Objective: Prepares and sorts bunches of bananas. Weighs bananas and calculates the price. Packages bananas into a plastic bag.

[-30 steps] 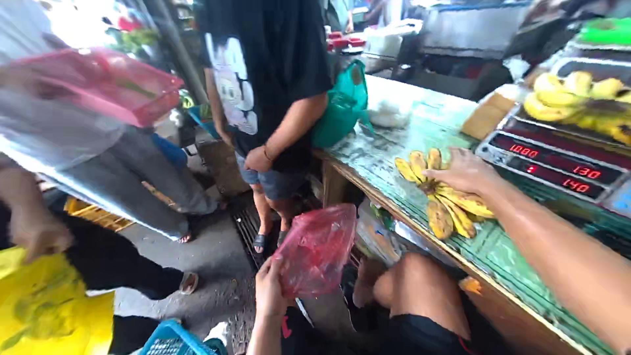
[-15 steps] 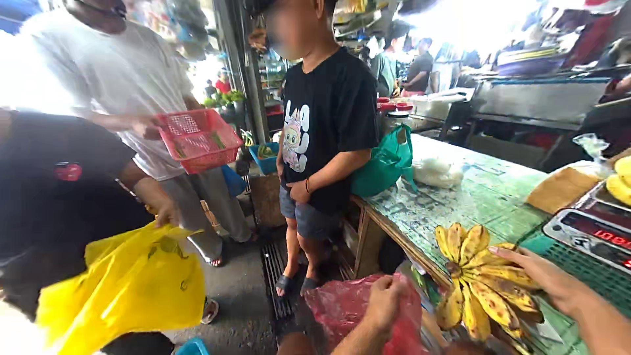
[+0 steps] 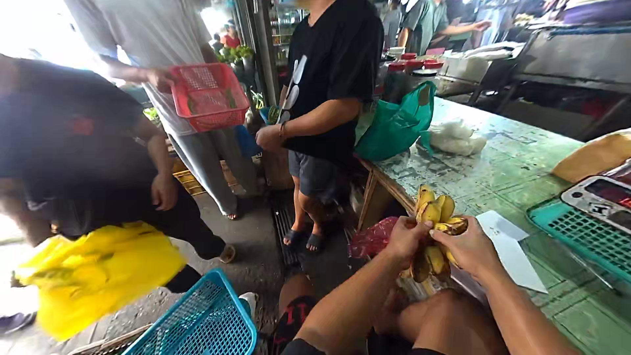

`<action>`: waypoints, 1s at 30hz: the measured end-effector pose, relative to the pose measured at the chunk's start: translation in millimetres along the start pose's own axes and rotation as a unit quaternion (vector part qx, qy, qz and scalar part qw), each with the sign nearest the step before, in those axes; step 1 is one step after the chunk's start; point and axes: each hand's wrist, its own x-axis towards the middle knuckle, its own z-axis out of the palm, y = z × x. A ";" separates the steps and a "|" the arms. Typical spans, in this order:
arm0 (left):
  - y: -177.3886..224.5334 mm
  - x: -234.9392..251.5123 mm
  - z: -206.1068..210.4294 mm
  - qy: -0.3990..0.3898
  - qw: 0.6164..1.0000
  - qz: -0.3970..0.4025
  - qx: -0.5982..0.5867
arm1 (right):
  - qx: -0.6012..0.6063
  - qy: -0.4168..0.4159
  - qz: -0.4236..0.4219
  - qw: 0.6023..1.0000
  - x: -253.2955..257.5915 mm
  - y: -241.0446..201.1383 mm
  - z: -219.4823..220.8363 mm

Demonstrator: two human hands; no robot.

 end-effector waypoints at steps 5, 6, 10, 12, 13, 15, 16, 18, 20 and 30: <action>45.0 -27.0 -23.5 -0.092 0.986 0.068 0.120 | 0.143 0.059 -0.082 0.985 -12.1 12.0 -13.1; 61.7 -37.3 -42.4 -0.078 0.978 0.102 0.163 | 0.202 0.058 -0.106 0.972 -16.5 14.7 -18.6; 76.4 -37.4 -134.0 0.090 0.952 0.113 0.269 | 0.459 -0.015 -0.112 0.881 -51.1 24.5 -48.2; 76.4 -41.3 -143.7 0.118 0.949 0.090 0.278 | 0.527 -0.076 -0.120 0.838 -66.7 22.6 -47.7; 84.3 -47.8 -136.0 0.119 0.954 0.091 0.259 | 0.534 -0.106 -0.141 0.827 -69.7 18.4 -43.4; 101.5 -67.6 -115.1 0.111 0.964 0.100 0.218 | 0.507 -0.140 -0.191 0.829 -75.4 4.9 -28.3; 111.8 -76.1 -105.0 0.104 0.967 0.105 0.210 | 0.481 -0.154 -0.217 0.835 -76.1 -3.7 -20.3; 132.7 -88.2 -85.2 0.111 0.956 0.138 0.232 | 0.419 -0.185 -0.258 0.851 -75.4 -20.0 -3.5; 155.0 -92.9 -75.5 0.137 0.922 0.192 0.306 | 0.354 -0.201 -0.285 0.868 -74.5 -36.0 20.0; 147.5 -194.1 -48.0 -0.167 0.721 0.318 0.592 | 0.351 -0.254 -0.166 0.886 -187.6 -116.6 -37.4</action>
